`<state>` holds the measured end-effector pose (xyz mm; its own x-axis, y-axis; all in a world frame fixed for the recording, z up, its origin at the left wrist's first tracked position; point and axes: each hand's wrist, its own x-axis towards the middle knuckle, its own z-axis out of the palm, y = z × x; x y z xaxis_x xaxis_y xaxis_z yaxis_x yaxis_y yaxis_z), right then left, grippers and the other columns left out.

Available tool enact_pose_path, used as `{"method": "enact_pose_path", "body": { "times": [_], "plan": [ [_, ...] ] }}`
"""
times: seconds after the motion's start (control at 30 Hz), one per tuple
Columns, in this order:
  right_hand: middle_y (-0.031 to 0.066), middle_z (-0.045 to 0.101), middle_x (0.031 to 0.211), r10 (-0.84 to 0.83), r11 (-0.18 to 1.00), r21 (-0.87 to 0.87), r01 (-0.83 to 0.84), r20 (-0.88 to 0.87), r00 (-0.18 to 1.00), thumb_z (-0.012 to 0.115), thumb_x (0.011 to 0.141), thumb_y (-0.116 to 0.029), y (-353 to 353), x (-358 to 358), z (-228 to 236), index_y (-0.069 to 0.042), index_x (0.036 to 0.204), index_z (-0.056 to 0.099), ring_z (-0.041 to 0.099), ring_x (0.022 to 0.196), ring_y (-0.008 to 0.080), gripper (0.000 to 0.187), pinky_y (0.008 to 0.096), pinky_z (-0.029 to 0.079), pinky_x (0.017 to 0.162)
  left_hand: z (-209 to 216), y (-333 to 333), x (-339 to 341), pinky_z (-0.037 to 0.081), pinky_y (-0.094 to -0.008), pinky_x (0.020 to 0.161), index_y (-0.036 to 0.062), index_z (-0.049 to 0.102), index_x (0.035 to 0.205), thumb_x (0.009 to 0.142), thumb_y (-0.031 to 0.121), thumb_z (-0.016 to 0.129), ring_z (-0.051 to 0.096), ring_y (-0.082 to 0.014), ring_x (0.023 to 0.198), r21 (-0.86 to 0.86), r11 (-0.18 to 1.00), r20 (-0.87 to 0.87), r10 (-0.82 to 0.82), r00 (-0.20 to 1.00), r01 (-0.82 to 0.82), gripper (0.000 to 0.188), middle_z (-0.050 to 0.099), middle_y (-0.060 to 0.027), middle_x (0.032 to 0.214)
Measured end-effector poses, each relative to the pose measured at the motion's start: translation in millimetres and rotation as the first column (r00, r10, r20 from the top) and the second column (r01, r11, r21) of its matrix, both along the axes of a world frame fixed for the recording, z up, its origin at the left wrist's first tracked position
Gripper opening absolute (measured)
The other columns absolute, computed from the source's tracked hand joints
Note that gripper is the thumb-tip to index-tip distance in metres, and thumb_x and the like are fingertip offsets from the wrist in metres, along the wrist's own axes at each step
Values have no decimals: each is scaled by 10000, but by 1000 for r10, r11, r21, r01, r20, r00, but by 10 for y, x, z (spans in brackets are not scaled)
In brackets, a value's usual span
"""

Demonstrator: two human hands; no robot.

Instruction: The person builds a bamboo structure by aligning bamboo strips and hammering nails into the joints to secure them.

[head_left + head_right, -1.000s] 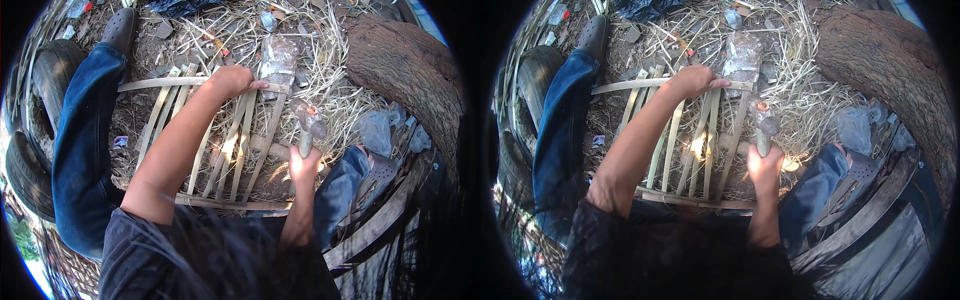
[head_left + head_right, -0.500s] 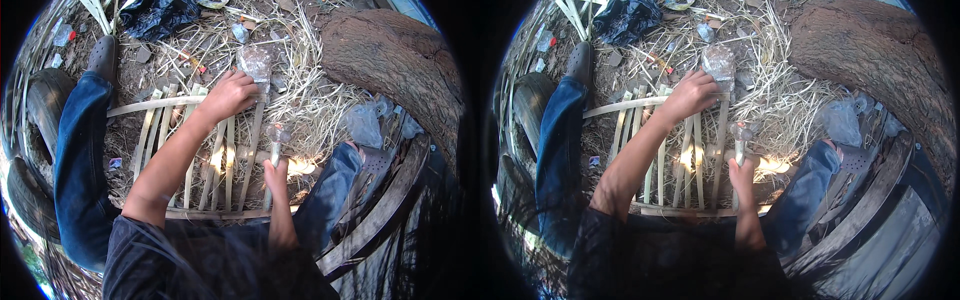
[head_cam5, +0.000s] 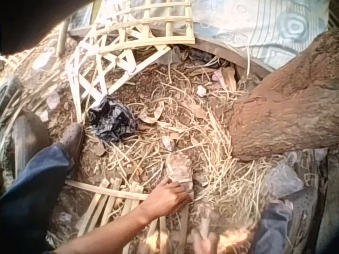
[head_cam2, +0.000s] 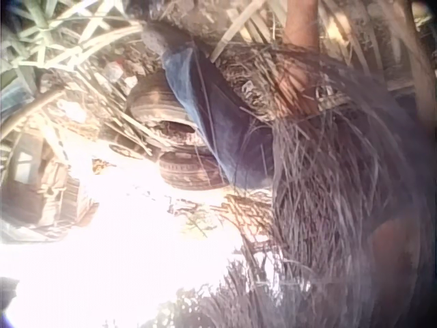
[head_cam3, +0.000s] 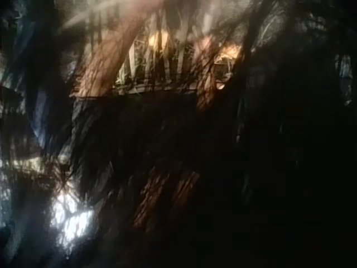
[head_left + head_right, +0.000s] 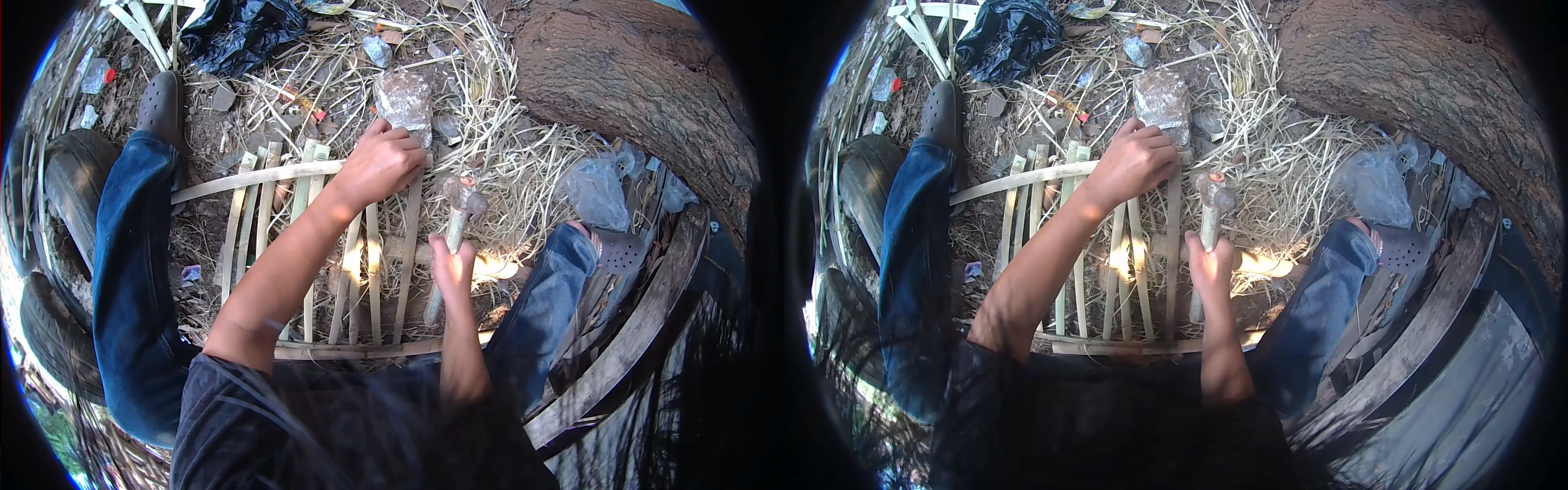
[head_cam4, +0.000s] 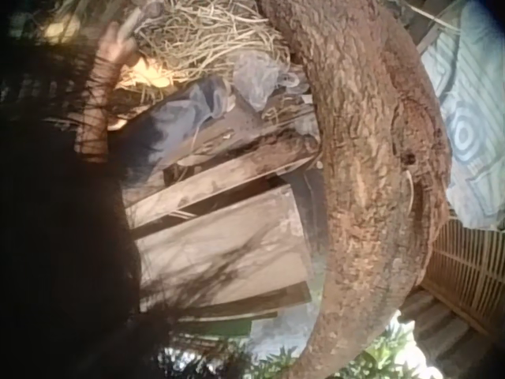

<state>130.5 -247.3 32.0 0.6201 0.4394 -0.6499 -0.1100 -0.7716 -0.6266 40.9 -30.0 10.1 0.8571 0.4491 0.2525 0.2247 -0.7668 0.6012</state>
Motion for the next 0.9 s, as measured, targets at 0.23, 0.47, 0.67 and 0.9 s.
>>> {"method": "enact_pose_path", "body": {
  "times": [0.23,0.47,0.67,0.9],
  "plan": [
    [25,544,544,-164,974,154,164,-17,986,678,840,-183,813,59,66,30,746,616,519,471,76,240,263,380,429,268,-36,231,398,-354,757,100,616,652,678,116,620,633,-218,689,76,996,-295,-25,955,50,31,609,-51,656],
    [32,583,572,-66,951,306,42,67,996,655,843,-124,917,219,-281,15,799,649,540,491,82,146,264,407,450,426,-123,362,393,-362,776,99,622,655,694,94,614,629,-226,719,18,1000,-476,-3,880,13,40,618,-48,672],
    [42,598,589,-45,951,306,43,-1,999,687,804,-85,1003,198,-227,10,766,633,585,492,111,116,264,462,466,68,-65,125,386,-354,815,124,661,705,663,115,685,570,-197,814,-15,985,-87,170,982,-172,50,622,7,776],
    [63,622,609,-62,956,288,63,-14,998,684,801,-75,1066,228,-222,10,723,598,617,507,134,144,267,488,480,-19,-57,39,399,-349,784,118,676,723,629,102,720,576,-203,871,-166,969,-46,179,983,-185,105,647,8,836]
  ]
}}
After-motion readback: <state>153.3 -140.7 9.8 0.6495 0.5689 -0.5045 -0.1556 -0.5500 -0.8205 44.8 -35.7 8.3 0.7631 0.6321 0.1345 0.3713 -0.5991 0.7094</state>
